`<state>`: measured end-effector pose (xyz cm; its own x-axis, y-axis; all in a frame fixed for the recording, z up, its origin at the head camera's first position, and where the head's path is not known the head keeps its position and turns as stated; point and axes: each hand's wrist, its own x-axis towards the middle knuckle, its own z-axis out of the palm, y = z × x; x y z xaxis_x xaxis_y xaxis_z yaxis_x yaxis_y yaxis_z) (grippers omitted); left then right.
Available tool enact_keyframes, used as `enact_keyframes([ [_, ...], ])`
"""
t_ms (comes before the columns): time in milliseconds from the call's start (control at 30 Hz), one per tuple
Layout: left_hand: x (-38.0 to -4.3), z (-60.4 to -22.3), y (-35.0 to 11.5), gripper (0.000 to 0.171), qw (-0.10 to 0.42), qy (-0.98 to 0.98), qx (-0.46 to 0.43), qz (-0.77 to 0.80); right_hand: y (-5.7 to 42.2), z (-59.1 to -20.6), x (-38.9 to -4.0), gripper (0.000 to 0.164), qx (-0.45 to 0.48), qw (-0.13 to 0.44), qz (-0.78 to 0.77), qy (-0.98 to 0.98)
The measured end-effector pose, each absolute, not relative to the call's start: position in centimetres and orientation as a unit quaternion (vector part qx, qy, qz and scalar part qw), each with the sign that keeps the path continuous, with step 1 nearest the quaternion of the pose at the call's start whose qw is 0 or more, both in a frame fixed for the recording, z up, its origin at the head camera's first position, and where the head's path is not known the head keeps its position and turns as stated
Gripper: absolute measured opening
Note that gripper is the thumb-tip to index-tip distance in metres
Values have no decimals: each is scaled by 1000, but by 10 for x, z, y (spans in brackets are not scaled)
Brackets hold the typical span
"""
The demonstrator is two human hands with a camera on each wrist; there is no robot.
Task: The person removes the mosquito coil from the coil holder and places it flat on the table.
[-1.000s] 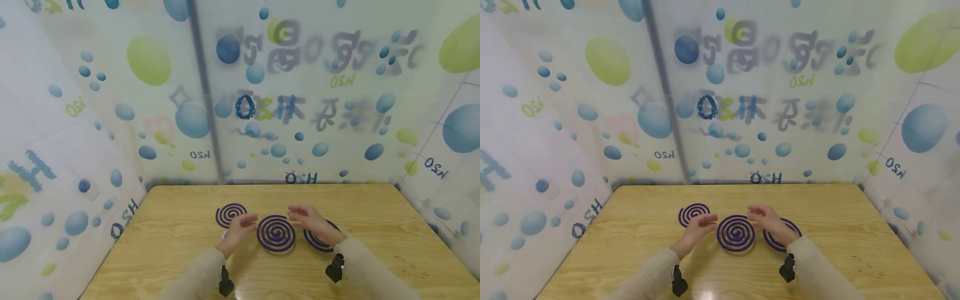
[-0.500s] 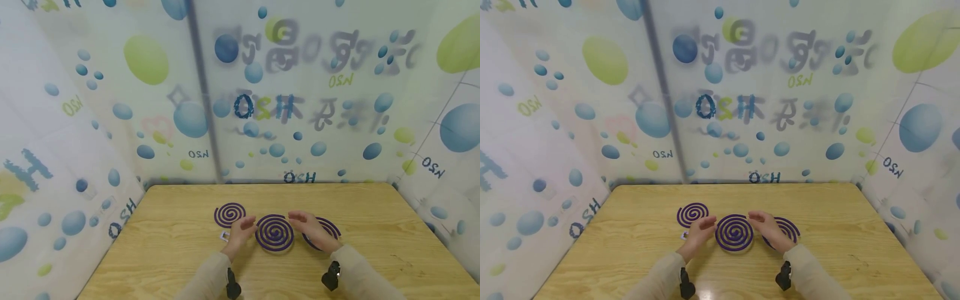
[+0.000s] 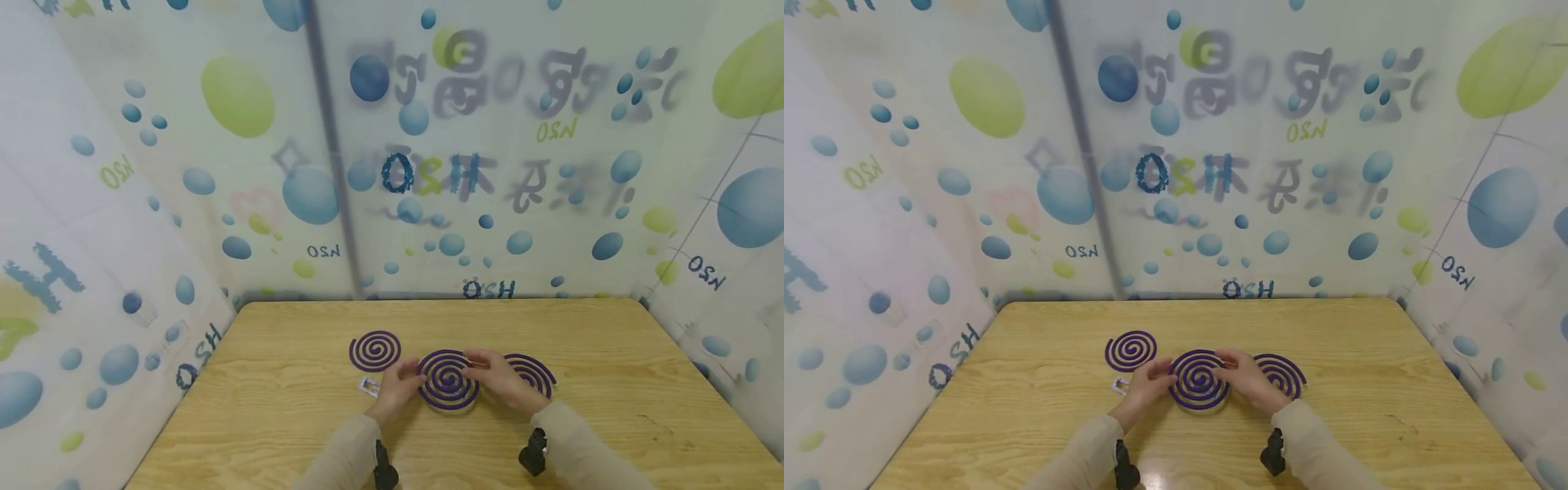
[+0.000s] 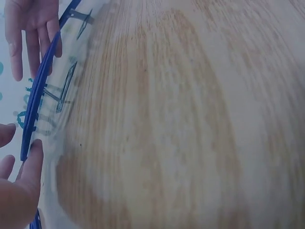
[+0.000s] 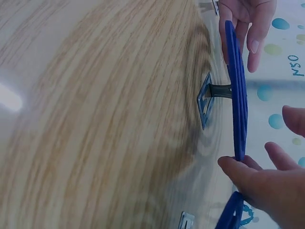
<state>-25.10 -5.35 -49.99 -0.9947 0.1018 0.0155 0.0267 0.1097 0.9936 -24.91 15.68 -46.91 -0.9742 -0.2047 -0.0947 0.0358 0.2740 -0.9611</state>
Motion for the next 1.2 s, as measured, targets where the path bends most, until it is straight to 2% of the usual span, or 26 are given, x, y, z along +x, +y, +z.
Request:
enact_keyframes([
  [133, -251, -502, -53, 41, 42, 721, 33, 691, 154, -469, -248, 43, -44, 106, -596, 795],
  [400, -251, -504, -56, 37, 35, 716, 22, 697, 148, -474, -248, 44, -51, 103, -602, 790],
  [633, -248, -501, -59, 38, 28, 721, -6, 693, 139, -479, -249, 41, -41, 79, -612, 786],
  [800, -247, -500, -60, 39, 24, 719, -23, 694, 133, -485, -248, 45, -16, 70, -616, 784],
  [933, -247, -501, -61, 40, 26, 718, -31, 694, 130, -490, -249, 50, -6, 72, -620, 781],
  [1200, -249, -504, -63, 44, 32, 712, -20, 701, 129, -491, -250, 47, 2, 97, -608, 788],
])
